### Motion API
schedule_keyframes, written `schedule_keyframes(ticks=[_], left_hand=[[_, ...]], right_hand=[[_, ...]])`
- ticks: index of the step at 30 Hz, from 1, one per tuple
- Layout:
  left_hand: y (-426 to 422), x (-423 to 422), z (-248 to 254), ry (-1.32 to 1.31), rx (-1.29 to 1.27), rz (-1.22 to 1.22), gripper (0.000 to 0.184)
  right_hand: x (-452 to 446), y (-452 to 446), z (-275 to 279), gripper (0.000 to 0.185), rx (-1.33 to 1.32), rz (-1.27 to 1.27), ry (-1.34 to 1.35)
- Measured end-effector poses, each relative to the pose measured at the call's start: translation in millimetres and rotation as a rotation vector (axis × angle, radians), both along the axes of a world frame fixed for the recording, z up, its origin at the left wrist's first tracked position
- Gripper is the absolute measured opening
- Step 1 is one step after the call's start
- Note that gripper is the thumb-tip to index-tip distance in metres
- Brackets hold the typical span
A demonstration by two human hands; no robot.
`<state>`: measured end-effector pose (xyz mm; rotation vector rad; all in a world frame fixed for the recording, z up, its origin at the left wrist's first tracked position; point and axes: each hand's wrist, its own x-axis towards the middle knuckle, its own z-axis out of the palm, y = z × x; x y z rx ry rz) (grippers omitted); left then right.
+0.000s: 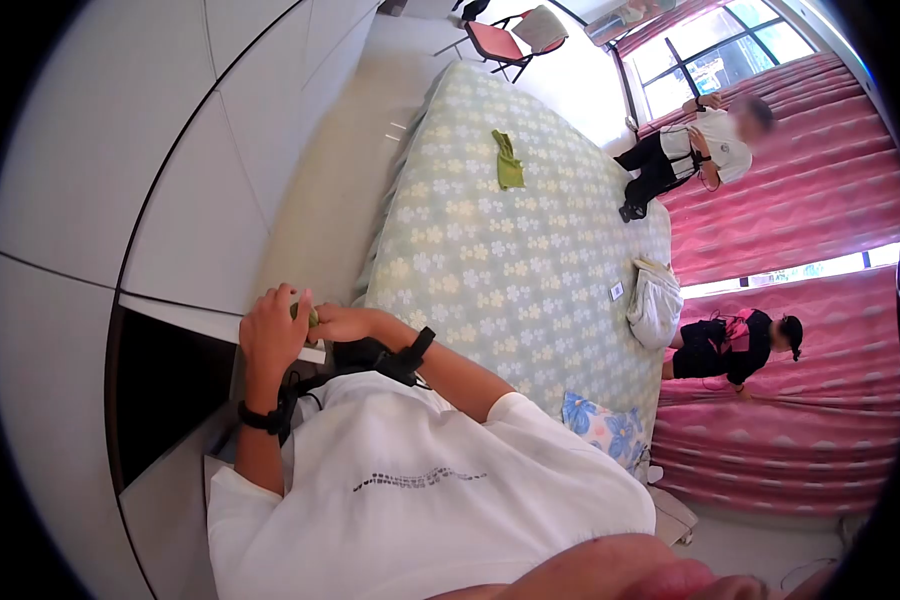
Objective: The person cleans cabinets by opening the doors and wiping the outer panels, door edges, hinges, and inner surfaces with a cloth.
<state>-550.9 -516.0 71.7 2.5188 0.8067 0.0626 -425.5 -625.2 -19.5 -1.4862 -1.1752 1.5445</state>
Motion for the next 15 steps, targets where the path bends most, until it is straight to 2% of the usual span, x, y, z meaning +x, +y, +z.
schedule_keyframes(ticks=[4,6,9,11,13,14,15], left_hand=[[-1.6,-5.9,-4.2,-0.053,0.016,-0.004,0.037],[-4.0,-14.0,-9.8,-0.066,0.026,-0.004,0.037],[0.0,-17.1,-11.6,-0.068,0.067,0.011,0.036],[-3.0,-24.4,-10.2,-0.058,0.006,-0.020,0.035],[-3.1,-29.9,-10.9,-0.068,0.020,-0.035,0.034],[-4.1,-32.1,-9.4,-0.093,0.033,-0.036,0.034],[-4.2,-32.2,-9.5,-0.126,0.044,-0.035,0.034]], right_hand=[[-17.4,-6.2,-14.5,0.040,0.022,-0.073,-0.019],[-26.0,-8.5,-28.0,0.046,-0.177,-0.047,-0.182],[-39.7,-16.2,-96.5,0.051,-0.083,-0.071,-0.359],[-43.7,-13.9,-82.2,0.052,-0.060,-0.073,-0.291],[-43.4,-11.7,-87.1,0.055,-0.166,0.052,-0.272],[-46.2,-13.8,-41.8,0.045,-0.165,-0.002,-0.287],[-46.5,-15.7,-20.8,0.045,-0.170,-0.014,-0.282]])
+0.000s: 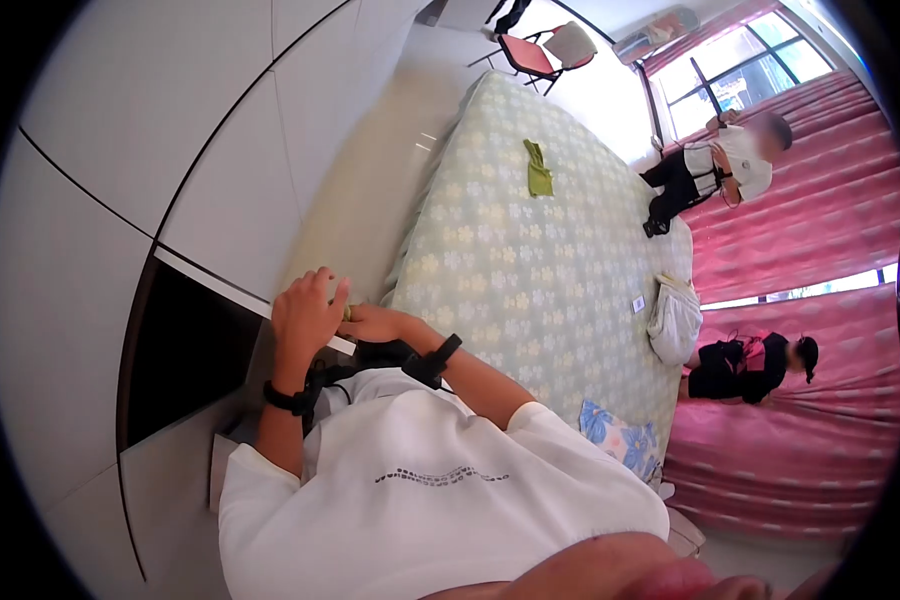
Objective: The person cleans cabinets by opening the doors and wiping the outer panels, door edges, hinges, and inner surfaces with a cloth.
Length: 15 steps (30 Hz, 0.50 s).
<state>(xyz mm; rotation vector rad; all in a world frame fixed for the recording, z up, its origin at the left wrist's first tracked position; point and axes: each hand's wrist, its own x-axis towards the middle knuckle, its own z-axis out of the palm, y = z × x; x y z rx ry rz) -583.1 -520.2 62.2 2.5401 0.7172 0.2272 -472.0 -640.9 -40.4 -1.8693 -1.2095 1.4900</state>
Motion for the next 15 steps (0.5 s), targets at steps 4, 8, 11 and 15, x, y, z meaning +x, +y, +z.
schedule_keyframes(ticks=[4,8,11,15], left_hand=[[0.7,-2.2,-8.8,-0.071,0.001,-0.006,0.034],[1.0,-4.1,-5.5,-0.104,-0.013,0.001,0.034],[1.8,-4.3,-3.8,-0.114,-0.029,0.002,0.033],[3.5,-1.2,-3.1,-0.131,-0.057,-0.022,0.034]], right_hand=[[0.5,-10.5,38.7,0.036,0.144,-0.048,0.064],[-7.7,-14.8,21.2,0.032,0.109,-0.145,0.068],[-19.3,-10.2,-20.1,0.040,0.111,-0.268,0.195],[-29.2,-6.3,-47.5,0.049,0.109,-0.363,0.425]])
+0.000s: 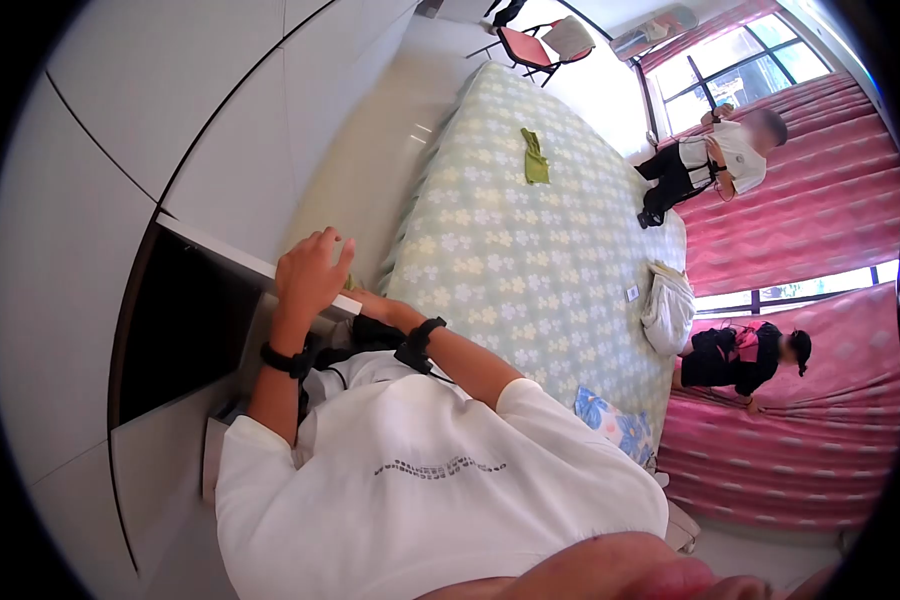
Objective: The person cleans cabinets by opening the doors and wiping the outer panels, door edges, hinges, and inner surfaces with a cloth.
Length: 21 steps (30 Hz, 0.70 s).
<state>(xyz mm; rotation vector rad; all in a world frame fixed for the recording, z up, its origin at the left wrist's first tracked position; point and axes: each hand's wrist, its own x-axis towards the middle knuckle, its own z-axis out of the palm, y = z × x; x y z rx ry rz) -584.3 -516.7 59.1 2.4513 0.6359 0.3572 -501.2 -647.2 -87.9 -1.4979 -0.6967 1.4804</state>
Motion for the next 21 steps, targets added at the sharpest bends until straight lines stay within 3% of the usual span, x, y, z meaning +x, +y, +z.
schedule_keyframes(ticks=[3,8,10,12,13,15,19,21], left_hand=[[0.0,3.4,2.0,0.027,0.015,0.006,0.036],[0.9,4.6,-1.5,0.031,0.029,0.021,0.037],[0.7,5.6,-1.8,0.024,0.030,0.018,0.037],[-0.3,4.3,-0.9,0.024,0.030,0.028,0.037],[-1.1,4.7,-3.1,0.026,0.030,0.028,0.037],[0.2,5.1,-5.7,-0.009,0.054,0.042,0.040],[1.5,1.1,0.7,0.177,0.059,-0.008,0.047],[-0.4,-1.9,-1.7,0.143,0.082,-0.016,0.051]], right_hand=[[-2.7,-1.7,-11.1,0.055,-0.036,0.013,0.163],[8.3,-1.0,-6.6,0.055,-0.149,0.079,0.200],[8.8,-2.3,25.0,0.056,-0.204,0.050,0.191],[5.2,-8.7,99.3,0.045,-0.230,-0.072,0.167],[6.0,-14.8,101.4,0.045,-0.230,-0.071,0.168],[2.8,-20.9,103.4,0.048,0.070,-0.138,0.155],[12.5,-40.7,60.2,0.068,0.132,-0.093,0.284],[10.2,-48.2,52.5,0.072,-0.019,-0.130,0.384]])
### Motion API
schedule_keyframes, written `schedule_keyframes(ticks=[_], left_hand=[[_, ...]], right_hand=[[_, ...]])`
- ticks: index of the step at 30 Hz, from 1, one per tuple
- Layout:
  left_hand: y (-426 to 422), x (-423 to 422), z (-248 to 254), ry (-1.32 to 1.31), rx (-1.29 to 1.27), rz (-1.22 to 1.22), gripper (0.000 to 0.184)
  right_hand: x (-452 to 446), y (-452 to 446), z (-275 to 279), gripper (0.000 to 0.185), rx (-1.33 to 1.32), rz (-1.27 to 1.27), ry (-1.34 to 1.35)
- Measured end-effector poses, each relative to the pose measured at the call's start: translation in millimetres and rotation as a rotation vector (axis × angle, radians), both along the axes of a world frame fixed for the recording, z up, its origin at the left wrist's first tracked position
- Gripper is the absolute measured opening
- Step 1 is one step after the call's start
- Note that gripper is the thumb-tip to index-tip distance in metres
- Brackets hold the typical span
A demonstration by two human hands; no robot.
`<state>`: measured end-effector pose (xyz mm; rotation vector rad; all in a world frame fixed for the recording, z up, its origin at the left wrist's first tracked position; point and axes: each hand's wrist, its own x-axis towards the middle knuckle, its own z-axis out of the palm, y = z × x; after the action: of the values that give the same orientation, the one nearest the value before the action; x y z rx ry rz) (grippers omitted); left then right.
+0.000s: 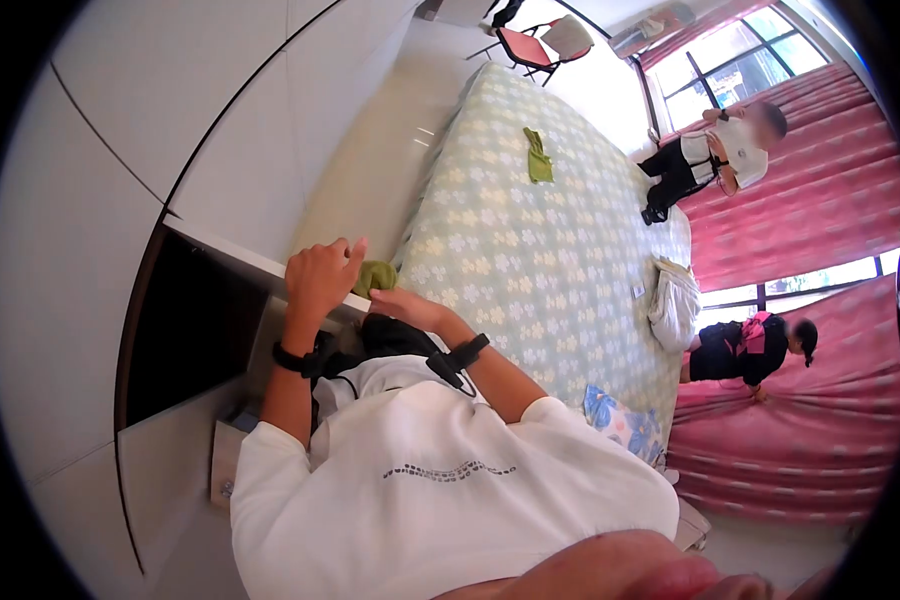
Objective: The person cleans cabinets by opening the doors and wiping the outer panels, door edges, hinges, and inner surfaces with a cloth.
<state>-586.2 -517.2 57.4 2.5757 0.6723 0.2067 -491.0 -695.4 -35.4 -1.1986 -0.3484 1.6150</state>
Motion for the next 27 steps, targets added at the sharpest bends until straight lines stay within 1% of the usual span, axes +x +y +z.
schedule_keyframes(ticks=[1,3,4,6,7,8,9,10,13,14,15,16,17,19,21,22,23,25,26,27], left_hand=[[-1.9,-2.1,0.5,-0.001,0.001,-0.015,0.051],[-3.6,-6.8,3.5,0.060,0.026,-0.015,0.051],[-4.7,-9.8,3.5,0.058,0.028,-0.025,0.051],[-7.1,-17.1,3.7,0.043,0.036,-0.011,0.049],[-7.3,-19.8,4.1,0.042,0.034,-0.012,0.049],[-7.7,-23.2,4.9,0.038,0.024,-0.016,0.048],[-9.2,-27.5,5.3,0.037,0.013,-0.019,0.047],[-10.0,-31.6,5.1,0.044,0.014,-0.015,0.047],[-8.0,-43.2,2.3,-0.017,-0.026,-0.012,0.044],[-8.1,-47.0,1.7,-0.037,-0.025,-0.012,0.039],[-8.1,-49.7,1.6,-0.058,-0.025,-0.013,0.035],[-8.2,-53.2,1.9,-0.057,-0.026,-0.008,0.035],[-9.8,-57.1,5.0,-0.096,-0.064,0.016,0.031],[-9.9,-61.8,3.7,-0.129,-0.106,0.043,0.028],[-7.6,-64.2,-2.7,-0.294,-0.084,0.029,0.019],[-7.2,-63.1,-5.4,-0.291,-0.085,0.027,0.019],[-7.1,-61.1,-7.1,-0.302,-0.063,0.019,0.018],[-7.9,-57.0,-8.4,-0.312,-0.042,0.003,0.018],[-7.5,-54.2,-8.2,-0.259,-0.042,0.015,0.018],[-7.5,-51.7,-7.3,-0.206,-0.042,0.027,0.018]], right_hand=[[-3.7,-4.5,-4.3,0.072,0.001,-0.015,-0.001],[-12.2,-3.3,-5.2,0.073,-0.143,0.012,-0.146],[-12.3,0.6,-10.6,0.073,-0.142,0.002,-0.147],[-11.3,10.0,-13.2,0.072,-0.140,0.408,-0.442],[-12.8,10.7,-14.0,0.074,-0.171,0.445,-0.519],[-11.3,13.7,-36.9,0.074,-0.172,0.446,-0.518],[-10.1,19.3,-81.8,0.072,-0.179,0.491,-0.515],[-13.2,26.3,-112.0,0.070,-0.182,0.537,-0.511],[-28.7,44.3,-132.6,0.067,-0.127,0.562,-0.472],[-34.4,48.0,-134.0,0.067,-0.126,0.573,-0.472],[-39.7,50.5,-135.0,0.063,-0.040,0.551,-0.591],[-43.3,52.0,-136.2,0.060,0.046,0.524,-0.707],[-41.5,53.5,-117.6,0.060,0.046,0.527,-0.702],[-29.5,60.3,-38.6,0.052,-0.016,0.811,-0.800],[-22.7,61.9,12.1,0.052,0.017,0.817,-0.746],[-21.2,61.6,21.8,0.052,0.049,0.820,-0.702],[-22.0,59.8,19.4,0.052,0.048,0.815,-0.700],[-24.4,53.3,12.1,0.055,0.062,0.677,-0.690],[-26.5,51.8,3.1,0.055,0.062,0.669,-0.691],[-29.8,51.1,-14.1,0.057,-0.013,0.641,-0.704]])
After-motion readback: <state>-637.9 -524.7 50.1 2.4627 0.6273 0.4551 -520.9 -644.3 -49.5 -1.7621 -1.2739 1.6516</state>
